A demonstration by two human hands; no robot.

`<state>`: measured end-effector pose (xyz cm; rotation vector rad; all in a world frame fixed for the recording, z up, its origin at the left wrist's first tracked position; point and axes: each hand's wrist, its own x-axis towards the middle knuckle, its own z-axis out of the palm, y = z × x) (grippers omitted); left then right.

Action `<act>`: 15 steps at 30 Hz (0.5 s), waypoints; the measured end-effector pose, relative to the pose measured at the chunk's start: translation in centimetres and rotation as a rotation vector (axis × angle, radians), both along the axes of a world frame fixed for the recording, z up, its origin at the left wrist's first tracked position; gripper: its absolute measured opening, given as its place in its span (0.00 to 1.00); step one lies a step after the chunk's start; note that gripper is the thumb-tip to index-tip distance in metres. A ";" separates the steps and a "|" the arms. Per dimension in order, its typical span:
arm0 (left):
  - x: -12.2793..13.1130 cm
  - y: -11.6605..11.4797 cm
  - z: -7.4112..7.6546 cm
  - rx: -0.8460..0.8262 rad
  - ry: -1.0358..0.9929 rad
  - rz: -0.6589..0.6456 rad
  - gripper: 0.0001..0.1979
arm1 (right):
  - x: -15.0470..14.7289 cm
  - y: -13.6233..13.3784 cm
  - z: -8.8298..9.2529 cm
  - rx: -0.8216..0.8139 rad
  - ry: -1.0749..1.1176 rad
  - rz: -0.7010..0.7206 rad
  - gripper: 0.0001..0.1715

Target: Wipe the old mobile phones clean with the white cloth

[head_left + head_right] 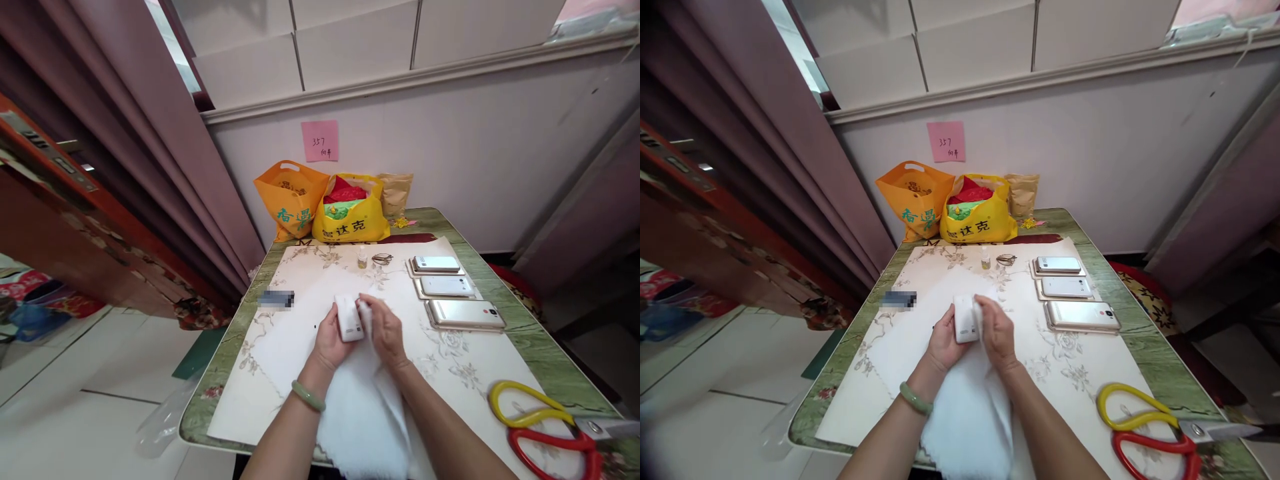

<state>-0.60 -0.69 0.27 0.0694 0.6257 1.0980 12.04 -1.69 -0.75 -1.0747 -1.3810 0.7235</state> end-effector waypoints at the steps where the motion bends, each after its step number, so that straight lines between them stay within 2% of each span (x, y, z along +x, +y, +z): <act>1: 0.0 -0.1 -0.2 -0.036 -0.020 0.031 0.16 | -0.6 -0.5 0.1 0.056 -0.147 0.111 0.25; 4: 0.1 -0.4 -0.9 -0.089 -0.025 0.113 0.14 | -2.3 -1.6 0.3 0.126 -0.617 0.313 0.30; 7: 0.2 -0.6 -1.1 -0.053 0.002 0.152 0.20 | -3.2 -1.8 0.6 0.068 -0.935 0.302 0.38; 11: 0.1 -0.3 -1.0 0.008 -0.026 0.086 0.28 | -3.7 -1.0 1.0 -0.032 -1.038 0.272 0.39; 15: -0.3 -0.1 -0.7 0.112 -0.142 -0.098 0.34 | -4.1 0.8 1.6 -0.121 -1.048 0.237 0.38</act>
